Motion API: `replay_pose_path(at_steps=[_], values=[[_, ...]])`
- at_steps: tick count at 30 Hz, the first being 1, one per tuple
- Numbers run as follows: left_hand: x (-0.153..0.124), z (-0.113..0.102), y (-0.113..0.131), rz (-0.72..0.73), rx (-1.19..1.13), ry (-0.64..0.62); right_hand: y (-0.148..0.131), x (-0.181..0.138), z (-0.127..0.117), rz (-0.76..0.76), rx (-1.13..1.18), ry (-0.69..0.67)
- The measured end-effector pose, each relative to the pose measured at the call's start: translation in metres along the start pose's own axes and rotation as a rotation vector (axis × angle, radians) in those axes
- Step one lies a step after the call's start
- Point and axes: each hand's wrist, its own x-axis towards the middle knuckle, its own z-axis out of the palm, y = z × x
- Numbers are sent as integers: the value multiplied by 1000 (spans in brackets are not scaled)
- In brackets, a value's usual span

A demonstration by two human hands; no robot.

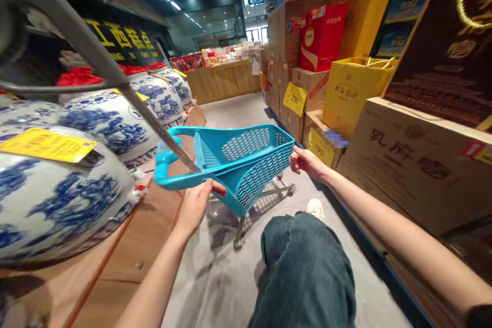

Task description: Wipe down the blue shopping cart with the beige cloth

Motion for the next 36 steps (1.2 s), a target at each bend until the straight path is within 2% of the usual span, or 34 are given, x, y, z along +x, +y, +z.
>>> replay_pose_path(at_steps=[2, 4, 7, 13, 20, 23, 30, 36], values=[[0, -8, 10, -37, -75, -144, -12, -4, 18, -2, -22, -76], [-1, -18, 19, -37, -122, -235, -23, -8, 33, -5, -33, -162], [0, -33, 29, -15, -81, -365, -37, -14, 45, -9, -35, -319], [13, -51, 32, 10, -35, -376, -54, -21, 41, 50, -1, -339], [24, -43, 41, -60, -16, -519, -42, -15, 28, 207, 28, -388], [30, -41, 37, -71, -34, -510, -36, -12, 23, 221, 42, -375], [39, -43, 8, -124, -51, -463, -21, -10, 17, 230, 7, -349], [29, -42, 12, -145, -100, -459, -16, -8, 21, 228, 30, -353]])
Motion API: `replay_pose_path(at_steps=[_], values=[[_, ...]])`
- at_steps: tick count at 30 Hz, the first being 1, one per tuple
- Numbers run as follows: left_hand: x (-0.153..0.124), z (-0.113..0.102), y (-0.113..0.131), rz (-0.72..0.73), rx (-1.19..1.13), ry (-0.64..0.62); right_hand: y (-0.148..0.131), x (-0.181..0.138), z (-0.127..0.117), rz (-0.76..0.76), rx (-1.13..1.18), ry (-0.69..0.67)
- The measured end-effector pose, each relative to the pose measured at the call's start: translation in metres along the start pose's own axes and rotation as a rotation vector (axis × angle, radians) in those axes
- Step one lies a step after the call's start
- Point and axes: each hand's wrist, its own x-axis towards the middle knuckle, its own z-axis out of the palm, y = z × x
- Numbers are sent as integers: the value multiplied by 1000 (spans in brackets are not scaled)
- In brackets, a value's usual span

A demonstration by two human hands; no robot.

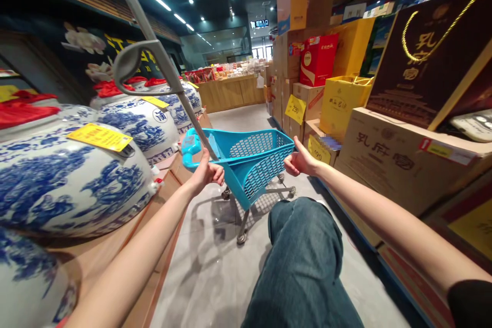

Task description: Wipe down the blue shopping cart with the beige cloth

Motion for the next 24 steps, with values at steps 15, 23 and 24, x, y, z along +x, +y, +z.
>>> replay_pose_path(at_steps=[15, 23, 24], values=[[-5, 9, 10, 12, -22, 2, -11, -7, 20, -39, -62, 122], [-13, 29, 16, 31, -35, 111, -26, -18, 83, -105, -228, 107], [-14, 33, 15, 39, -7, 131, -30, -22, 96, -99, -300, 77]])
